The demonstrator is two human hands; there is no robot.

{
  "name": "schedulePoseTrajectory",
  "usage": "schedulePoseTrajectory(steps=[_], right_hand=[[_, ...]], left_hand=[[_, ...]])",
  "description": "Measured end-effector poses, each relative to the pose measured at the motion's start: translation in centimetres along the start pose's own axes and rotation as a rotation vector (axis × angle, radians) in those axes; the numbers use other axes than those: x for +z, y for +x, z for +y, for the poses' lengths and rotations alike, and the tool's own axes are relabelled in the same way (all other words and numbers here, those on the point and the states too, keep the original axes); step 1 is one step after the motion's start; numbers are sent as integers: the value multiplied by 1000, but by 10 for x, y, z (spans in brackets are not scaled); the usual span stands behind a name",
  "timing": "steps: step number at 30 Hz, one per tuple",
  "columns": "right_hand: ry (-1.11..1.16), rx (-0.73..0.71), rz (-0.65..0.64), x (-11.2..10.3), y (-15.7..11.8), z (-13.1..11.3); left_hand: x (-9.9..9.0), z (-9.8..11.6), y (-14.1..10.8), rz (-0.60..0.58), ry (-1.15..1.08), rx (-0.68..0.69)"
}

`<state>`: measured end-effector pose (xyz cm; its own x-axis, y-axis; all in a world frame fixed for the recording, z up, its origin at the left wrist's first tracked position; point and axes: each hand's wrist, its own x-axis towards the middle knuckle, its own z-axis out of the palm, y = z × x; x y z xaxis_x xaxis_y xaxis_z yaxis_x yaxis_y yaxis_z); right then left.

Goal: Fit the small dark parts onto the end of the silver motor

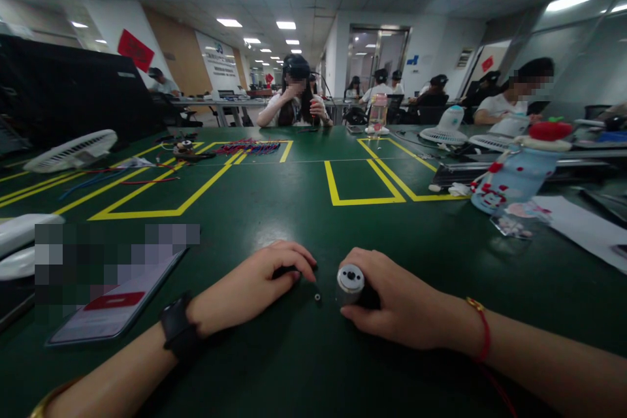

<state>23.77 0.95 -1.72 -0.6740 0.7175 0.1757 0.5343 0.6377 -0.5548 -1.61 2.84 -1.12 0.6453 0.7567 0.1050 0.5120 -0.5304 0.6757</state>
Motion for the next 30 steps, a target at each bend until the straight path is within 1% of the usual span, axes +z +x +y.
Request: schedulePoseTrajectory(steps=[2,5,9,13,18,22,24,30], right_hand=[[0,7,5,0,0,0],[16,5,6,0,-1,0],[33,15,15,0,-1,1],[44,15,18,1,-2,2],[59,26,22,2,-2,3],[50,24,23,3,-1,3],[48,21,20,3,-1,3],[57,16,16,2,-1,3]], left_hand=[[-2,-2,0,8,41,-18],[-6,-8,-1,54,103,-47],[-8,-13,-2,87,120,-62],[-6,-7,-4,62,130,-34],[-2,5,-8,-17,112,-12],[1,9,-9,-52,110,-13],[3,11,-8,-53,103,-19],[8,12,-5,5,93,1]])
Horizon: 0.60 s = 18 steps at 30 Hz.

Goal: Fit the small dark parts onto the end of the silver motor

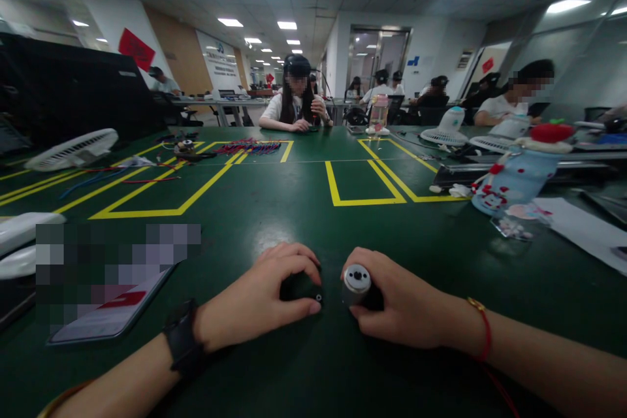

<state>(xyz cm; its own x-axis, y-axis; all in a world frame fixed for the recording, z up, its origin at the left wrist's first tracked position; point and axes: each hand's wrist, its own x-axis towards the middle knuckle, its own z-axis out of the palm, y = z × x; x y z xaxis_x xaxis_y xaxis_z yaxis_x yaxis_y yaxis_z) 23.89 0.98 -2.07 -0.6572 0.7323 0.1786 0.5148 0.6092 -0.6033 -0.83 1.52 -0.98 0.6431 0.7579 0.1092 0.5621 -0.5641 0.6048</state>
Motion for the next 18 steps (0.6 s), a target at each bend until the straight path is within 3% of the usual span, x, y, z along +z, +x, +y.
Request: schedulePoseTrajectory(steps=[7,15,18], right_hand=[[-15,11,-8,1,0,2],[-73,-3,1,3,2,-2],[-98,-11,4,4,3,-3]], left_hand=[[4,1,2,70,-106,15],[10,23,7,394,-195,38],[12,31,8,438,-152,62]])
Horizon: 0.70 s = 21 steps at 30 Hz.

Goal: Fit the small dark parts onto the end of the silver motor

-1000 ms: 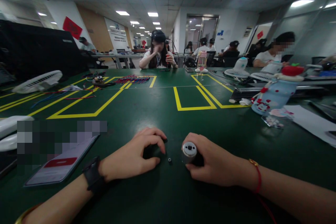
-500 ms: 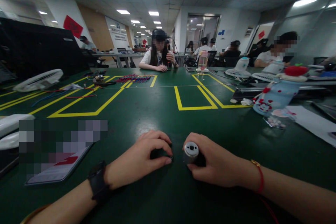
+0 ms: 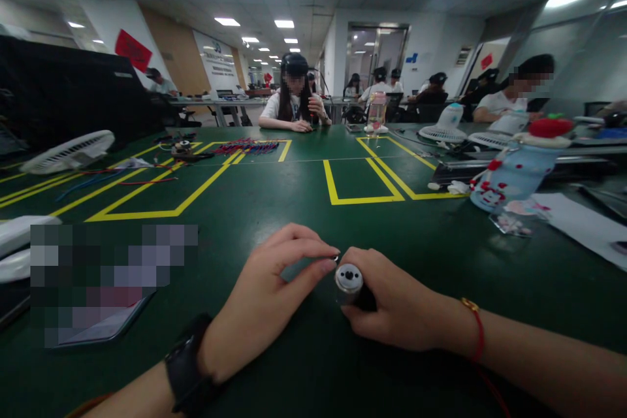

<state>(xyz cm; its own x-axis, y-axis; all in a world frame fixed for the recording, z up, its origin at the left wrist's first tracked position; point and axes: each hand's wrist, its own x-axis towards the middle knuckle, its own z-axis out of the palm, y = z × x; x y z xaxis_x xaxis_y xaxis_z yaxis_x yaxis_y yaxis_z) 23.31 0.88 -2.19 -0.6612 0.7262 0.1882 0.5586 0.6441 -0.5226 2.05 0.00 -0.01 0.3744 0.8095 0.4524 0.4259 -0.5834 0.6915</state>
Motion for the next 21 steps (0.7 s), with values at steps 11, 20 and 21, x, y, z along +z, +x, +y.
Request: schedulePoseTrajectory(steps=[11,20,21], right_hand=[[-37,-13,5,2,1,0],[-47,-22,-7,2,3,0],[-50,-25,-7,2,3,0]], left_hand=[[7,2,1,-55,49,24],[11,3,1,-72,11,41],[11,3,1,-78,14,48]])
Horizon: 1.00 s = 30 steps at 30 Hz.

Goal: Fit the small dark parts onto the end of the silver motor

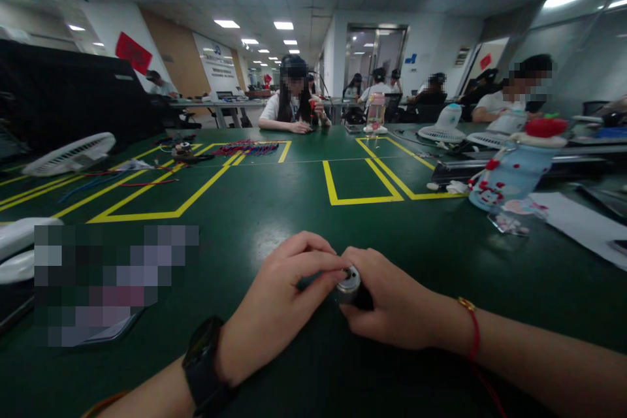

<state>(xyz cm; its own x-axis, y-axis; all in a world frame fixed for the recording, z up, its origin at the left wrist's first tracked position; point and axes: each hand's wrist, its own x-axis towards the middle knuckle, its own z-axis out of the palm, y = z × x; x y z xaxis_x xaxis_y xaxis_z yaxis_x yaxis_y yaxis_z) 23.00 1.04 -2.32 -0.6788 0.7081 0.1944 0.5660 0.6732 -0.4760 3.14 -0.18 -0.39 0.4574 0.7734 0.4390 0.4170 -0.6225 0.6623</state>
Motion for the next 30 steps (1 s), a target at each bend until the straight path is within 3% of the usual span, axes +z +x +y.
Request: schedulePoseTrajectory(steps=[13,30], right_hand=[[25,-2,6,0,-3,4],[58,20,-14,-6,-4,0]], left_hand=[[-4,-4,-7,-81,-54,22],[-7,-4,-9,-65,-47,42]])
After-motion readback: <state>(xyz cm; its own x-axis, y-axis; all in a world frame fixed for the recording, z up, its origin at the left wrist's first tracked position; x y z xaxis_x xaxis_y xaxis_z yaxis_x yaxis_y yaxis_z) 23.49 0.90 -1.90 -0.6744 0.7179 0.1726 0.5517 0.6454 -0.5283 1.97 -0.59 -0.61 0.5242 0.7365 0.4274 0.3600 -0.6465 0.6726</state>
